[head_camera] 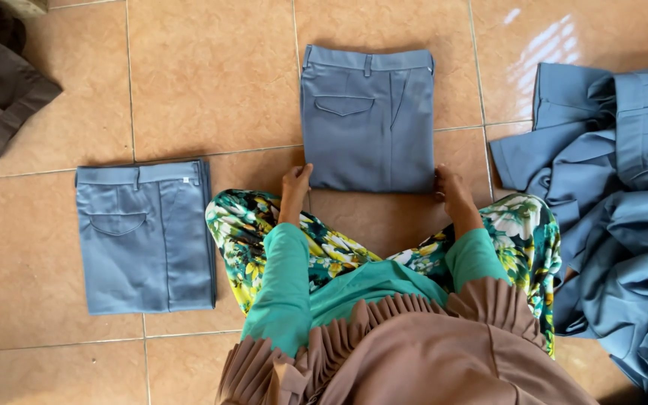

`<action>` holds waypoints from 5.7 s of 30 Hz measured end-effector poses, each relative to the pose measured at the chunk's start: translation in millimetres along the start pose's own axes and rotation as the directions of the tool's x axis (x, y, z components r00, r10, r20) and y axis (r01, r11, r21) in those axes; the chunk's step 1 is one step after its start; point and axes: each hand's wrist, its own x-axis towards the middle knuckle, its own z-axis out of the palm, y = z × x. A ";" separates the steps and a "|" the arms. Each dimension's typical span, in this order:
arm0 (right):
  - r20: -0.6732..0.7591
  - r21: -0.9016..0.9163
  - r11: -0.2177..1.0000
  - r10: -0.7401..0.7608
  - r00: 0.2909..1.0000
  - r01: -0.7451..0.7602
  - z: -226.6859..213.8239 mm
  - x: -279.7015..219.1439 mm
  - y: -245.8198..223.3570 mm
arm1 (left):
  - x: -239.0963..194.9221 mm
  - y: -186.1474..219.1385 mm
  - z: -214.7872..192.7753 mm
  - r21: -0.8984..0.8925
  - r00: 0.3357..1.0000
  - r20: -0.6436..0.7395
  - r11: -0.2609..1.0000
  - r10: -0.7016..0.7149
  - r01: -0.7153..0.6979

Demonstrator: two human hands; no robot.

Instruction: The person sits on a tiled floor and folds several pairs of gray trousers by hand. They smooth each pair, fold the legs inward, then fold the garment in half and again into a compact rectangle, stacking the finished pieces to the left.

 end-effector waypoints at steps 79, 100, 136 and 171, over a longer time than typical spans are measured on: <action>0.182 -0.861 0.208 -0.727 0.662 0.464 116.9 20.0 -67.0 | 1.9 69.5 149.6 0.806 0.602 0.071 0.310 0.795 -0.504; -0.025 0.017 0.983 -0.184 0.983 0.184 -43.7 52.8 25.5 | 46.2 -111.0 41.8 0.588 0.994 -0.004 0.804 0.112 -0.088; 0.124 -0.451 0.891 0.113 0.986 -0.045 -41.4 -27.3 -45.0 | 11.3 -68.4 29.0 0.595 0.998 0.044 0.801 0.051 -0.067; 0.048 0.417 0.903 -0.138 0.989 0.106 158.4 -45.3 -191.2 | -132.1 75.9 -41.1 -0.923 0.990 0.138 0.366 0.030 0.118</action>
